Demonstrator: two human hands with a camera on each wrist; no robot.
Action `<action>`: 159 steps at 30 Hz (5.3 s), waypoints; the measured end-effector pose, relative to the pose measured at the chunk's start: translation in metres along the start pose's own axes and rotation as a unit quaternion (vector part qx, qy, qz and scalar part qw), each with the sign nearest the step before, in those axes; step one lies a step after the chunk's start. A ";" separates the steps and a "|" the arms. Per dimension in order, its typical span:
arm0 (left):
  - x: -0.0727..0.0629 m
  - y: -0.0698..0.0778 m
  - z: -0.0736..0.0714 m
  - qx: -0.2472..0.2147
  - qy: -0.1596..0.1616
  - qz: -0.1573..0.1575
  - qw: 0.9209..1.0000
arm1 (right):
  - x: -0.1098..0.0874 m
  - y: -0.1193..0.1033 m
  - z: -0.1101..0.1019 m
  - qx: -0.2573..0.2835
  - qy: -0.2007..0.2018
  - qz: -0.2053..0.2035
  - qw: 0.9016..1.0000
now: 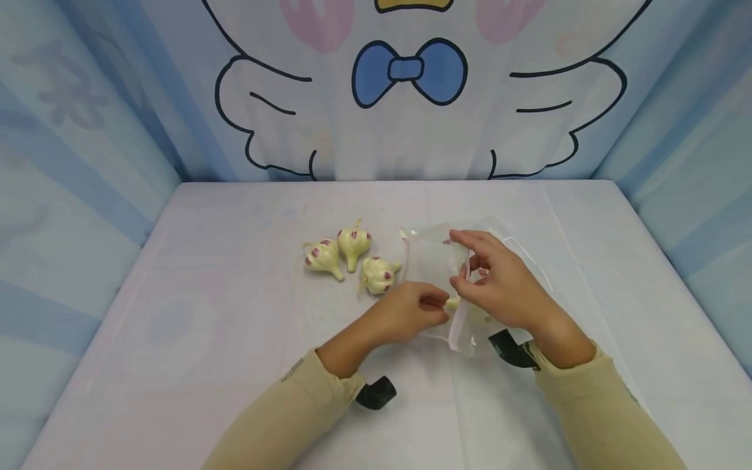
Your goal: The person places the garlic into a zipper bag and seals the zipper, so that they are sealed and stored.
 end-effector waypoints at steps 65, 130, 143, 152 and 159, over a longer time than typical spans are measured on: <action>-0.020 -0.045 -0.071 0.100 0.080 -0.078 0.989 | 0.000 0.002 -0.003 0.011 -0.003 0.022 1.000; -0.047 -0.028 -0.085 0.053 0.144 -0.015 0.988 | 0.001 0.002 -0.003 0.005 -0.005 0.026 1.000; -0.054 -0.018 -0.087 0.042 0.158 0.026 0.986 | 0.001 0.002 -0.004 0.003 0.002 0.013 1.000; -0.058 -0.002 -0.083 0.014 0.120 0.064 0.991 | 0.001 0.002 -0.005 0.004 0.003 0.016 1.000; -0.039 -0.007 -0.064 0.075 0.082 0.058 0.992 | 0.002 0.002 -0.005 0.003 -0.002 0.025 1.000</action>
Point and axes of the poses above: each hand's wrist, its own x-axis towards the middle knuckle, its own z-axis out of the palm, y = z × x, the point moved 4 cm from there along x, towards the middle knuckle, and after that the axes turned 3 degrees about -y, right-handed, at the moved point
